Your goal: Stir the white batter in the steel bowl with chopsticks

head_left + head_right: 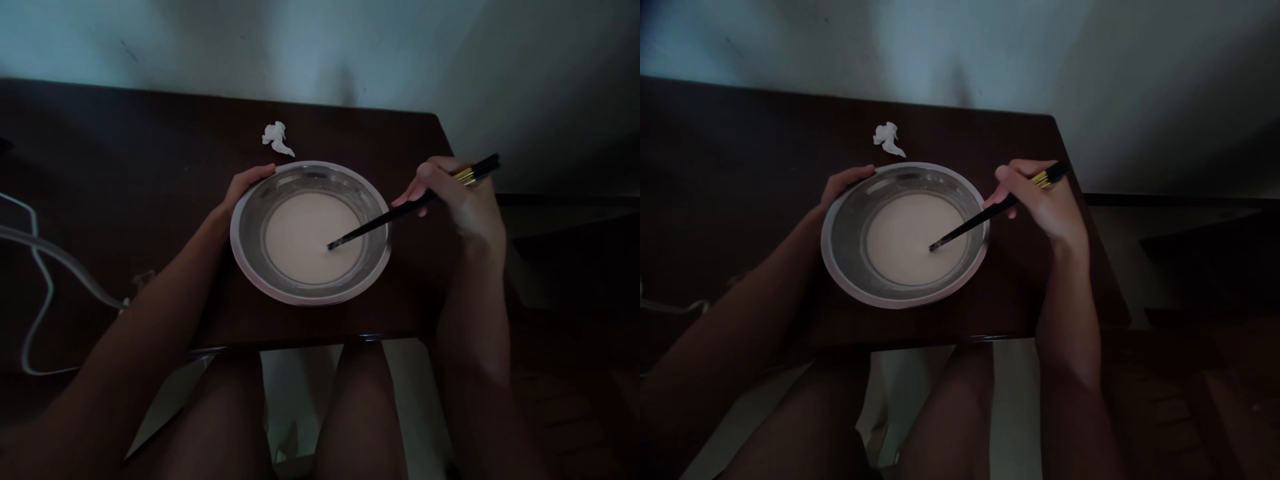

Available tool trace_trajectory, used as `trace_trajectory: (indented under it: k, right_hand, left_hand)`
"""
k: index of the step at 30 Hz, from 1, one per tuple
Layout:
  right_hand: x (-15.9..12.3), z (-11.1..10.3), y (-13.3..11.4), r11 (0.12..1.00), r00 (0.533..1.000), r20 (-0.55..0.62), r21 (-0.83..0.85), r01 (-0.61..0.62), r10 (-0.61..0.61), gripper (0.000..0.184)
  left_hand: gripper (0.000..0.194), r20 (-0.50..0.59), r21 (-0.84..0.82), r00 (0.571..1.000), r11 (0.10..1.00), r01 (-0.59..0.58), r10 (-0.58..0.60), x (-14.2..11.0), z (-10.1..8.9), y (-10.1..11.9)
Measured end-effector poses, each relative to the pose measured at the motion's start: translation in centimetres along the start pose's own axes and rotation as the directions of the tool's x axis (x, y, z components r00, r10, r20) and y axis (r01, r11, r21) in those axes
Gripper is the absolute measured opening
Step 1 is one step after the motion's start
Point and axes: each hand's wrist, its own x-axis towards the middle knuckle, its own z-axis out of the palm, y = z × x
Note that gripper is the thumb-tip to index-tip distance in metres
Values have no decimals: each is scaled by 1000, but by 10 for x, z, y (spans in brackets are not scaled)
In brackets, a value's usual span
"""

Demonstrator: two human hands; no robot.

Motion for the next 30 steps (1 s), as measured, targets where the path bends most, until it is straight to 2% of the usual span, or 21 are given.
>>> trace_trajectory:
  k: [2, 4, 6, 9, 10, 12, 14, 16, 18, 21, 23, 27, 29, 30]
  right_hand:
    - [1, 6, -1, 1000, 993, 117, 22, -14, 11, 38]
    - [3, 11, 1, 1000, 985, 170, 14, -12, 9, 36]
    - [5, 11, 4, 1000, 991, 130, 2, 7, -7, 33]
    - [3, 2, 3, 999, 999, -18, 1, 44, -44, 35]
    - [2, 0, 2, 999, 999, -26, 5, 38, -38, 37]
    - [0, 1, 0, 1000, 1000, 23, 14, 10, -10, 39]
    - [1, 7, 0, 1000, 991, 134, 24, -16, 13, 38]
    - [3, 12, 2, 1000, 981, 195, 26, -12, 7, 34]
    - [5, 11, 5, 1000, 989, 151, 8, 5, -6, 32]
    - [3, 3, 5, 999, 998, -34, -22, 43, -44, 36]
    - [1, 0, 2, 1000, 999, -20, -19, 25, -25, 39]
    - [2, 10, 1, 1000, 985, 173, 10, 21, -22, 36]
    - [5, 13, 3, 999, 982, 183, -1, 39, -38, 31]
    - [5, 12, 4, 999, 987, 151, -16, 48, -45, 29]
  left_hand:
    - [30, -16, -18, 1000, 1000, -2, 1, 0, 1, 0]
    - [31, -29, -21, 1000, 1000, -6, 6, 1, 1, 0]
    - [31, -27, -22, 1000, 1000, 1, -1, 1, 1, -1]
    - [29, -16, -29, 1000, 999, 15, -16, 2, -1, -1]
    - [28, -21, -30, 1000, 999, 16, -16, 2, -1, -1]
    - [29, -34, -28, 999, 1000, 14, -15, 2, -1, -1]
    - [31, -26, -26, 1000, 1000, 9, -10, 2, 0, 0]
    - [32, -12, -22, 1000, 1000, 9, -10, 2, 0, 0]
    - [30, -31, -23, 999, 1000, 11, -11, 2, 1, 0]
    - [29, -58, -36, 998, 999, 11, -13, 4, -1, -1]
    - [28, -36, -34, 999, 999, 9, -10, 4, -2, -2]
    - [27, -15, -18, 1000, 1000, 3, -4, 6, -4, -1]
    - [28, -14, -21, 1000, 1000, 8, -8, 6, -4, -1]
    - [28, -12, -18, 1000, 1000, 6, -6, 6, -4, -1]
